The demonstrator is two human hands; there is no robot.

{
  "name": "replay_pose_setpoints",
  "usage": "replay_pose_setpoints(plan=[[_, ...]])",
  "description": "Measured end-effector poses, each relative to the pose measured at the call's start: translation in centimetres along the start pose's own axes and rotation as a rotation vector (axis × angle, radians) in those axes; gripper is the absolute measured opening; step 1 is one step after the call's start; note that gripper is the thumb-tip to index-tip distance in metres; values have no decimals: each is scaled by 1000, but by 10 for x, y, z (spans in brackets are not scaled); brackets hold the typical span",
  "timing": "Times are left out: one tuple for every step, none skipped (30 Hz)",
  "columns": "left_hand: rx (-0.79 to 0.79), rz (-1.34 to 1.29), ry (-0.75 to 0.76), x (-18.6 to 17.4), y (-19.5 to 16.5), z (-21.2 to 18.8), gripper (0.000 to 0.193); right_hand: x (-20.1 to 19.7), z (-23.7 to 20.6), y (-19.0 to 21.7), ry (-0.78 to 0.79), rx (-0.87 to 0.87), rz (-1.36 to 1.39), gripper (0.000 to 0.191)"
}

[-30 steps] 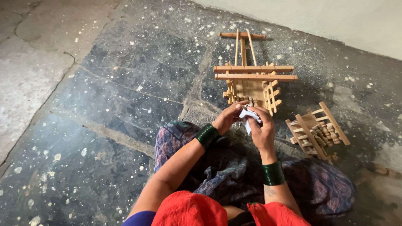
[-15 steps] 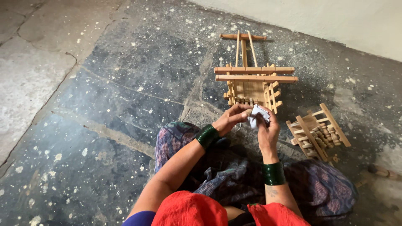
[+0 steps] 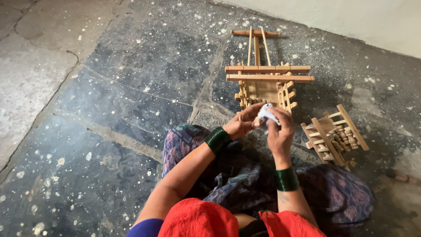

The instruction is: The person sits on the floor and wipes the parts of a small wooden loom with a white cloth, moving the cloth over the frame and slats. They handle small wooden spools and a second smaller wooden piece beside them while continuing to wipe the loom surfaces.

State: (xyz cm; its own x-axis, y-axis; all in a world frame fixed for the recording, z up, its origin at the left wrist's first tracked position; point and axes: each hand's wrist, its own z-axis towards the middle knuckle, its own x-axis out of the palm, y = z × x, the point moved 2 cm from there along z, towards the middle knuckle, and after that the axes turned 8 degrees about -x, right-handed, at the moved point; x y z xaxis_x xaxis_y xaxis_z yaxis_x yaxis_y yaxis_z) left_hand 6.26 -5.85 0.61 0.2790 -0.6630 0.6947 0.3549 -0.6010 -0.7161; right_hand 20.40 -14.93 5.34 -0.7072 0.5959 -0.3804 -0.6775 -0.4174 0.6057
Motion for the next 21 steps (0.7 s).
replay_pose_setpoints(plan=[[-5,34,0,0,1,-1,90,-1,4,-2,-23,-41,-77,29],[-10,66,0,0,3,-1,90,-3,7,-3,-46,-80,-155,28],[-36,65,-48,-2,6,-1,87,-4,8,-3,-46,-60,-148,28],[-59,67,-97,-5,8,0,86,-6,9,-3,-47,-42,-140,28],[-82,67,-146,-8,12,2,86,-7,9,0,-47,-23,-133,29],[-66,51,-146,-11,15,5,84,-6,8,3,-7,78,-69,28],[-51,35,-145,-15,17,8,83,-4,5,7,33,180,-6,27],[-35,20,-143,-19,20,10,84,-1,3,10,72,280,57,27],[-66,-28,-196,-23,23,12,80,3,2,17,77,204,78,26],[-97,-75,-250,-27,28,14,76,7,2,23,83,129,100,26],[-128,-125,-307,-30,32,13,73,10,2,27,91,55,123,25],[-108,-149,-289,-31,34,14,69,11,5,27,72,44,99,28],[-87,-170,-272,-30,35,15,67,12,9,26,53,30,77,31],[-65,-190,-252,-29,34,15,66,11,13,23,31,16,53,33],[-43,-184,-231,-28,32,15,64,9,17,20,11,-4,-10,31],[-20,-180,-209,-25,29,14,61,5,20,17,-7,-24,-73,30],[2,-176,-187,-22,25,13,60,2,23,15,-24,-44,-137,28],[-9,-142,-190,-19,23,11,60,-1,23,12,-23,-3,-121,29],[-21,-106,-190,-17,19,7,61,-3,21,11,-25,39,-106,30],[-35,-68,-189,-15,15,6,62,-4,20,10,-30,80,-93,31],[-35,-58,-210,-13,13,6,59,-4,18,11,-29,53,-42,32]])
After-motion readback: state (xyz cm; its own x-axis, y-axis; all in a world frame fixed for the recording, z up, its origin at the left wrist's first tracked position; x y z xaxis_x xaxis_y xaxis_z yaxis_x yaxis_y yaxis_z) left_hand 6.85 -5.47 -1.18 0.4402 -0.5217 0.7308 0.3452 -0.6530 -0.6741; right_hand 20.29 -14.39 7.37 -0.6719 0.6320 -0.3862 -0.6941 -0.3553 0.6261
